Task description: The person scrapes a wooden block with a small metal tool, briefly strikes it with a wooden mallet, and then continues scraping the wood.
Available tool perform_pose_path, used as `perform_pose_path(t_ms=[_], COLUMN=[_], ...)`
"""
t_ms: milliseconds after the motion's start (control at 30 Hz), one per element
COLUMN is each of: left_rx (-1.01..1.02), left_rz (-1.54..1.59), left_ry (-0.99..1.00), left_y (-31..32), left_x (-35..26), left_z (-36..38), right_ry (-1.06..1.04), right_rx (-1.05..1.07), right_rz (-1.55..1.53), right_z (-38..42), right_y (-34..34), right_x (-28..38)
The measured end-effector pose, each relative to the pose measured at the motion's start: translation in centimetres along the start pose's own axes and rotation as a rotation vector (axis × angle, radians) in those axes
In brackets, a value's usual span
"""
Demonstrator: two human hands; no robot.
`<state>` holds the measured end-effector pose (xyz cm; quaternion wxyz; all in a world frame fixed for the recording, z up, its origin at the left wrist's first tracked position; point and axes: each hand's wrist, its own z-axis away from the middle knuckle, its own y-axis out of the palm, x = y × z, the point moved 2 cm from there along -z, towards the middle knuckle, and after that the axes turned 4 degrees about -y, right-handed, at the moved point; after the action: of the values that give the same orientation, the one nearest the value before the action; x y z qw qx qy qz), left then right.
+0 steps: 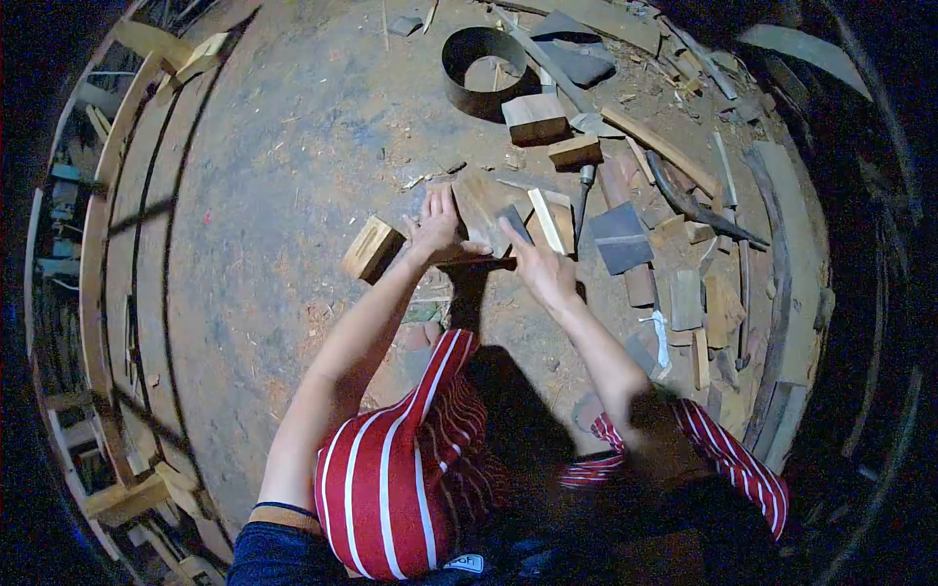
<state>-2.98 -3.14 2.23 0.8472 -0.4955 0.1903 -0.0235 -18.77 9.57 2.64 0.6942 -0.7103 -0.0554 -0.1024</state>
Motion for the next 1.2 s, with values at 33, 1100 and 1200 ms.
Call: perform_pose_path(t_ms=[33,1100,1200], left_rx=[-0.005,-0.042,-0.059], left_rz=[-0.01,0.011,0.038], left_ry=[0.002,0.006,0.026], left_y=[0.1,0.3,0.7], left_x=[0.1,0.0,0.2], left_z=[0.1,0.4,0.1], right_ry=[0.009,0.043,0.023], right_rx=[0.069,0.208,0.13], right_rz=[-0.056,-0.176,-0.139], right_z=[0.9,0.0,-3.8], right_y=[-1.0,-2.0,-0.4], right_x=[0.1,0.6,0.9])
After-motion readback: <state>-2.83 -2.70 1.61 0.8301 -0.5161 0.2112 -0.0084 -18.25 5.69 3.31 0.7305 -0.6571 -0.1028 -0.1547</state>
